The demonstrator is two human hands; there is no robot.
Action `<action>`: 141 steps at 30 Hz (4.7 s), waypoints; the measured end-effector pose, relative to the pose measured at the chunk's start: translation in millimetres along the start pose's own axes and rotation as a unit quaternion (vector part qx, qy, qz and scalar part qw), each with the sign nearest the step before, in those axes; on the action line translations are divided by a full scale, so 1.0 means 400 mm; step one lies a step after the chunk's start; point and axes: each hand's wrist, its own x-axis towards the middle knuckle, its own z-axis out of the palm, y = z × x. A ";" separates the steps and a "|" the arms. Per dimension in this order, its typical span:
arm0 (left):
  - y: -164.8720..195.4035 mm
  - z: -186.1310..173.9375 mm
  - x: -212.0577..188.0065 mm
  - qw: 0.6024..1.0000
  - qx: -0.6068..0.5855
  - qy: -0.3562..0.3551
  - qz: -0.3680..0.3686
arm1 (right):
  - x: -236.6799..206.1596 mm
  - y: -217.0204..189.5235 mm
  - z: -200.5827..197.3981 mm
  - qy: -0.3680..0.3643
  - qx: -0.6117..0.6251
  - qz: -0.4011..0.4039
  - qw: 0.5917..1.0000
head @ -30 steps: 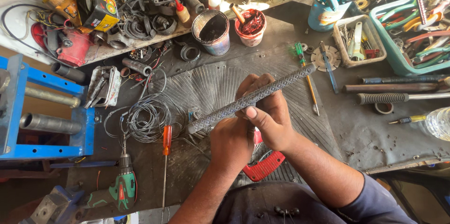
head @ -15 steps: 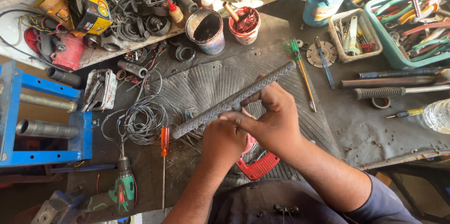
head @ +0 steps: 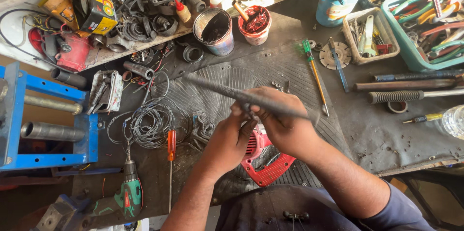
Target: The person assembles a red power tool on a cluttered workbench. They use a screwdriver to tighten screws on the tool's housing, then attach a long metal shaft to the tool's head. The person uses a hammer to tap the shaft into place and secures it with a nut.
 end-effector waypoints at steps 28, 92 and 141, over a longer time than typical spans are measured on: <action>-0.022 0.019 0.011 0.999 0.037 -0.001 0.033 | 0.026 0.010 -0.066 -0.125 0.017 -0.128 0.984; -0.025 0.058 0.021 0.983 0.087 0.153 0.048 | 0.031 0.029 -0.054 0.013 -0.073 -0.085 0.994; -0.060 0.073 -0.019 0.972 0.126 0.120 0.157 | 0.001 0.037 -0.061 -0.072 -0.050 -0.121 0.989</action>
